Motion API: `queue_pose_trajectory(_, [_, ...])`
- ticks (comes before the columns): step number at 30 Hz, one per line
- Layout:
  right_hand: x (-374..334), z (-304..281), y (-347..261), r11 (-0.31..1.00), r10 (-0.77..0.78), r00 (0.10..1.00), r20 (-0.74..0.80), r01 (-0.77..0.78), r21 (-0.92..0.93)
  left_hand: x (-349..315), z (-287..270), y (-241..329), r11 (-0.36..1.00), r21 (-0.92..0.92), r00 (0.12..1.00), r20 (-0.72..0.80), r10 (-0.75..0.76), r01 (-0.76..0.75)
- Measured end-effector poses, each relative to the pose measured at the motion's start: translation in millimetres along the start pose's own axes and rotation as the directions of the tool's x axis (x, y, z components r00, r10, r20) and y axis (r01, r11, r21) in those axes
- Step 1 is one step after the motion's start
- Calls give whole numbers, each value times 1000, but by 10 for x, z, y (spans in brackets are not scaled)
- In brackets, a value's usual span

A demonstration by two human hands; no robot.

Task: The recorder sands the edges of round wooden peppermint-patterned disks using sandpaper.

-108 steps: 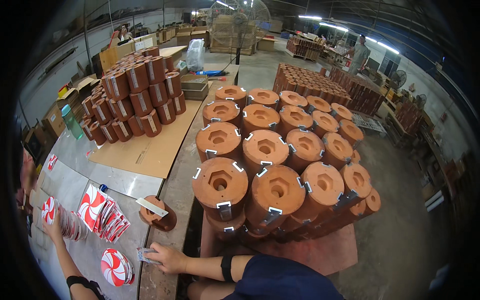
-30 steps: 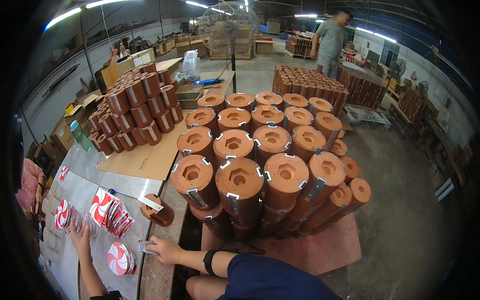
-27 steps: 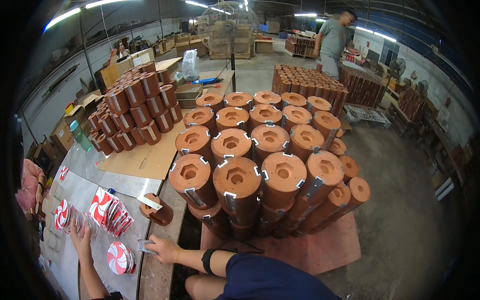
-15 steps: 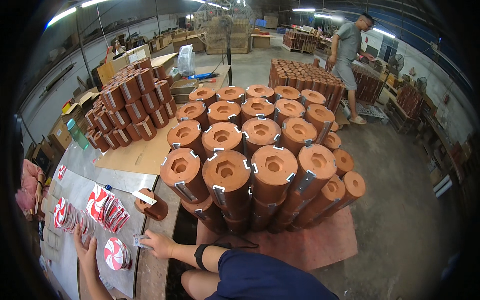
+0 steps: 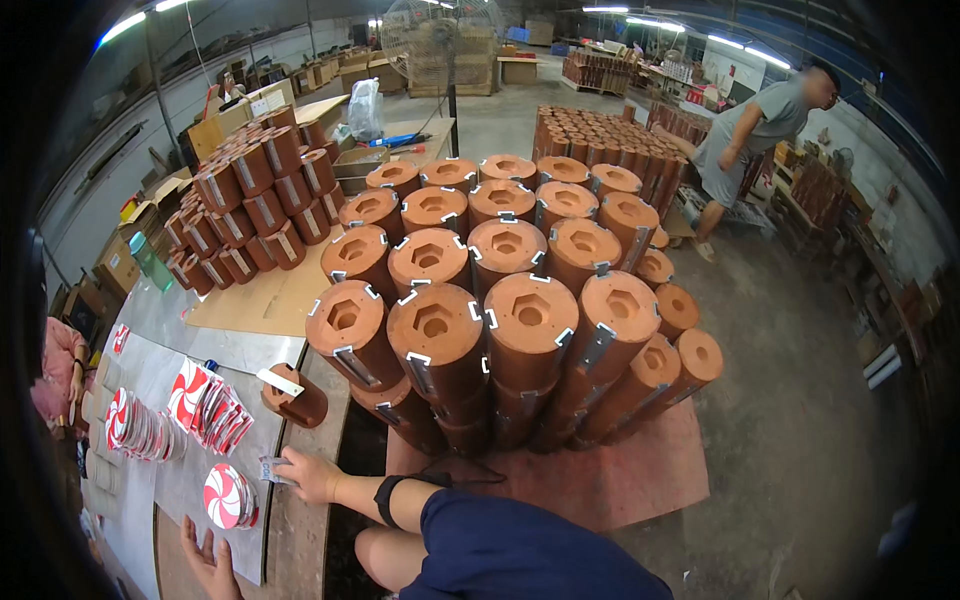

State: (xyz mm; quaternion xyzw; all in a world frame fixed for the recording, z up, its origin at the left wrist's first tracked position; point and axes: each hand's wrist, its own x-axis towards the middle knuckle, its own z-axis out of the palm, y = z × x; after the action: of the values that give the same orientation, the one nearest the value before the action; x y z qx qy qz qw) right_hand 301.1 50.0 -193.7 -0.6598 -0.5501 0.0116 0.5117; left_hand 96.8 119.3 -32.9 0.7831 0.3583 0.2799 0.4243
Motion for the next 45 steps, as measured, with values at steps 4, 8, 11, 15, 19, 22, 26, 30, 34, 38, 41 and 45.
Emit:
queue_pose_trajectory(4, [67,76,-38,1000,4,997,75,-5,9,-244,-159,-263,984,24,982,-79,-172,175])
queue_pose_trajectory(8, [87,99,32,997,49,997,64,-46,-57,-505,-110,-556,936,-335,967,-182,-176,107])
queue_pose_trajectory(11, [49,64,-3,995,5,1000,22,-3,-97,-682,-36,-489,905,-413,955,-211,-206,104])
queue_pose_trajectory(15, [0,59,-35,981,53,998,45,-44,-190,-873,104,-529,893,-429,934,-246,-259,135])
queue_pose_trajectory(19, [14,69,-26,981,-20,1000,14,23,-194,-1006,142,-641,891,-430,941,-220,-257,143])
queue_pose_trajectory(22, [93,17,-68,983,-72,997,11,73,-170,-988,109,-549,913,-367,942,-205,-267,179])
queue_pose_trajectory(26, [119,59,-3,978,-95,995,2,94,-186,-873,68,-668,939,-279,951,-174,-255,201])
queue_pose_trajectory(30, [103,86,-15,975,-98,995,-9,94,-203,-570,68,-700,960,-217,958,-184,-220,179])
queue_pose_trajectory(34, [82,44,-24,973,-98,995,-23,91,-211,-56,67,-809,958,-153,942,-197,-271,243])
queue_pose_trajectory(38, [75,23,-35,973,-95,995,-35,85,-216,287,116,-821,817,-378,845,-143,-516,435])
queue_pose_trajectory(41, [71,76,-50,977,-96,995,-33,88,-196,443,146,-1068,733,-480,776,-155,-612,482])
queue_pose_trajectory(45, [97,44,-46,980,-88,996,-31,81,-184,563,196,-1142,708,-485,750,-145,-645,514])
